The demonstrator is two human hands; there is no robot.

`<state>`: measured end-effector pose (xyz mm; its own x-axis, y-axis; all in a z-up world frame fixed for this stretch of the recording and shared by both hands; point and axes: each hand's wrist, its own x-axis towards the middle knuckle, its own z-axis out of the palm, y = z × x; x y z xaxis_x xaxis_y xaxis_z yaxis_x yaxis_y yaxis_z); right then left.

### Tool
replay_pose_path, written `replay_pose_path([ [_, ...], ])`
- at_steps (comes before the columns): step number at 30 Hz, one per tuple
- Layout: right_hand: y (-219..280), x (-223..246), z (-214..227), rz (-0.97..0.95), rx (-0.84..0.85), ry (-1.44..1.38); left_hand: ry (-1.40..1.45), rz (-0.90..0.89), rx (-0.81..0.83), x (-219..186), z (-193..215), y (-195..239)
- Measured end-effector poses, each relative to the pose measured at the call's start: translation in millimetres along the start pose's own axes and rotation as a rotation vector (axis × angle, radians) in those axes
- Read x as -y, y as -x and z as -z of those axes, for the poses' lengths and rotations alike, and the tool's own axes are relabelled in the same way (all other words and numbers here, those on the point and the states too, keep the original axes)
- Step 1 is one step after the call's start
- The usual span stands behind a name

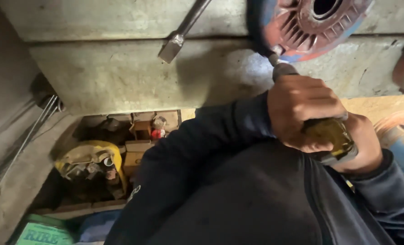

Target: Using a power impact driver to unscrew bolts from a circular metal motor housing on a workbench.

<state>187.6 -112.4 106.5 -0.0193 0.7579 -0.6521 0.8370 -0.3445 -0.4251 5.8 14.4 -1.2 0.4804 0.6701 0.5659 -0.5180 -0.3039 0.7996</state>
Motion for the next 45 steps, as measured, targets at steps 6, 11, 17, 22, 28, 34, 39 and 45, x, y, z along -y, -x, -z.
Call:
replay_pose_path([
  [6,10,19,-32,0.013,-0.141,-0.076,0.058,-0.185,-0.009,1,-7,24],
  [11,20,11,-55,0.092,-0.218,-0.042,0.098,-0.214,0.017,-1,-11,38],
  [17,30,3,-67,0.113,-0.260,-0.043,0.067,-0.180,0.064,-9,-19,43],
  [22,34,-8,-72,0.043,-0.204,-0.032,0.052,-0.143,0.067,0,-34,53],
  [28,31,-12,-70,0.169,-0.318,0.029,-0.011,-0.220,0.110,-5,-29,42],
  [34,24,1,-76,0.145,-0.314,0.042,-0.031,-0.276,0.120,-1,-23,45],
  [39,23,-7,-76,0.259,-0.355,-0.002,-0.015,-0.295,0.099,2,-27,46],
  [45,24,4,-63,0.149,-0.314,-0.068,-0.015,-0.220,0.082,-1,-27,41],
])
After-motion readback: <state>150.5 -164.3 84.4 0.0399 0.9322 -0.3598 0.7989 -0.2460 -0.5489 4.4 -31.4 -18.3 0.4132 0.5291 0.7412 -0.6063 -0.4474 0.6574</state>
